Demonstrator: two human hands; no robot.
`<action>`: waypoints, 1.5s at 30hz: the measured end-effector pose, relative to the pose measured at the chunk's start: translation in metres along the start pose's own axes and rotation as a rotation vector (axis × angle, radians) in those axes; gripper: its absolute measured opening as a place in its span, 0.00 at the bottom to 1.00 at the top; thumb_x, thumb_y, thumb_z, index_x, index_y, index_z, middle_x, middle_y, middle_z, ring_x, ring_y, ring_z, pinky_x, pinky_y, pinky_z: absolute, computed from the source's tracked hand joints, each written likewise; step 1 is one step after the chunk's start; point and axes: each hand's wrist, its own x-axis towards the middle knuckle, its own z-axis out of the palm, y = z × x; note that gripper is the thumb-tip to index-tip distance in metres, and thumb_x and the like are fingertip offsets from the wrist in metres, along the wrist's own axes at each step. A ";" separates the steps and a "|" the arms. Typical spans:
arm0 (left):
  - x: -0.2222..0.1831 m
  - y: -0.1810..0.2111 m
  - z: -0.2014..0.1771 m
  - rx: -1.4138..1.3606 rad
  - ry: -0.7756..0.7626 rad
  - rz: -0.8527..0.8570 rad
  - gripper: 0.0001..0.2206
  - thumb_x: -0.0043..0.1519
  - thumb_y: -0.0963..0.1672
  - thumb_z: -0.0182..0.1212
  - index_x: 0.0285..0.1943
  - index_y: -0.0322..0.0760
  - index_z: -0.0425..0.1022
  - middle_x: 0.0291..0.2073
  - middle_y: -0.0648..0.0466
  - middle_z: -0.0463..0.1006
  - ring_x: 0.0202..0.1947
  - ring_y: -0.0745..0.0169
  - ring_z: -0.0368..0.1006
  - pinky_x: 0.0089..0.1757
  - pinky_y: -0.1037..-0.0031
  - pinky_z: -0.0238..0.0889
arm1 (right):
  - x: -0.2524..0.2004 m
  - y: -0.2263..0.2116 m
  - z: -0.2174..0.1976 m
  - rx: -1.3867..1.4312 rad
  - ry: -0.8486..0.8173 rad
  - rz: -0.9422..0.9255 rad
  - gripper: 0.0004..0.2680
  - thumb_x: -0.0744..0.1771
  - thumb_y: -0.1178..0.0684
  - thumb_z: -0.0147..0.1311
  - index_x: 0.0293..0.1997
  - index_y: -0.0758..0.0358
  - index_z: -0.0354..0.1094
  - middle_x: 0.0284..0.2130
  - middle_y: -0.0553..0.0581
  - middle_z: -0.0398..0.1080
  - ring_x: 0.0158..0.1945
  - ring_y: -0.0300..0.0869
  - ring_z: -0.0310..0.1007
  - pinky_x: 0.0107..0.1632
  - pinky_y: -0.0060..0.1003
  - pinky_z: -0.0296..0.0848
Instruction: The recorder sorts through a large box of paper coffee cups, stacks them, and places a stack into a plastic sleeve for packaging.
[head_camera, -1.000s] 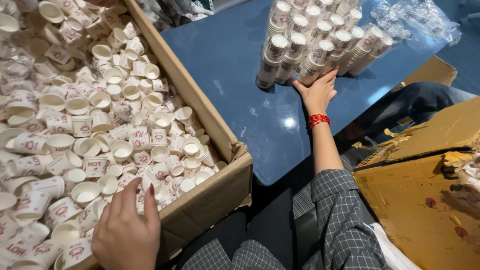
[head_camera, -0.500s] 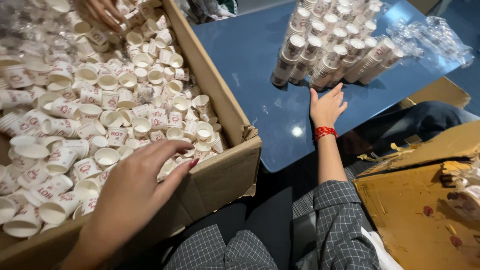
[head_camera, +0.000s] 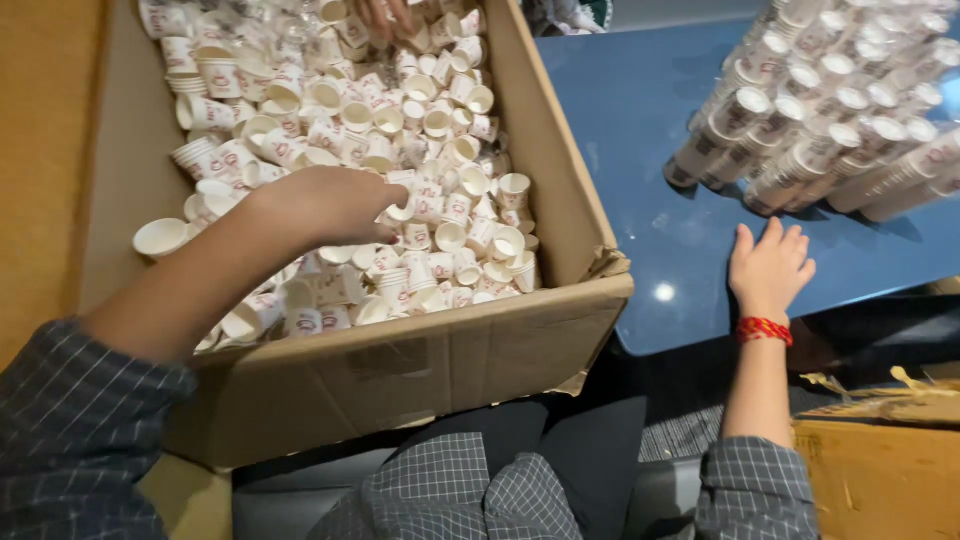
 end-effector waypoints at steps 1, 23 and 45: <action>0.014 -0.026 0.026 -0.004 -0.132 -0.073 0.22 0.59 0.52 0.64 0.60 0.46 0.71 0.46 0.46 0.78 0.50 0.44 0.76 0.48 0.54 0.69 | -0.008 -0.002 -0.005 -0.013 -0.003 -0.035 0.23 0.74 0.37 0.45 0.70 0.68 0.61 0.67 0.78 0.59 0.70 0.67 0.54 0.64 0.69 0.50; 0.018 -0.122 0.062 -0.688 -0.574 -0.156 0.25 0.51 0.52 0.69 0.56 0.40 0.78 0.35 0.52 0.81 0.22 0.64 0.57 0.23 0.73 0.47 | -0.025 -0.081 -0.070 0.921 0.130 -0.074 0.13 0.75 0.61 0.50 0.69 0.72 0.56 0.47 0.62 0.72 0.50 0.45 0.75 0.60 0.38 0.73; -0.004 -0.109 -0.007 -1.595 0.277 -0.133 0.22 0.57 0.51 0.65 0.55 0.37 0.74 0.39 0.51 0.78 0.34 0.68 0.77 0.32 0.68 0.65 | -0.045 -0.469 -0.132 1.139 -0.635 -0.574 0.27 0.64 0.52 0.70 0.67 0.63 0.57 0.43 0.59 0.73 0.42 0.39 0.74 0.42 0.34 0.74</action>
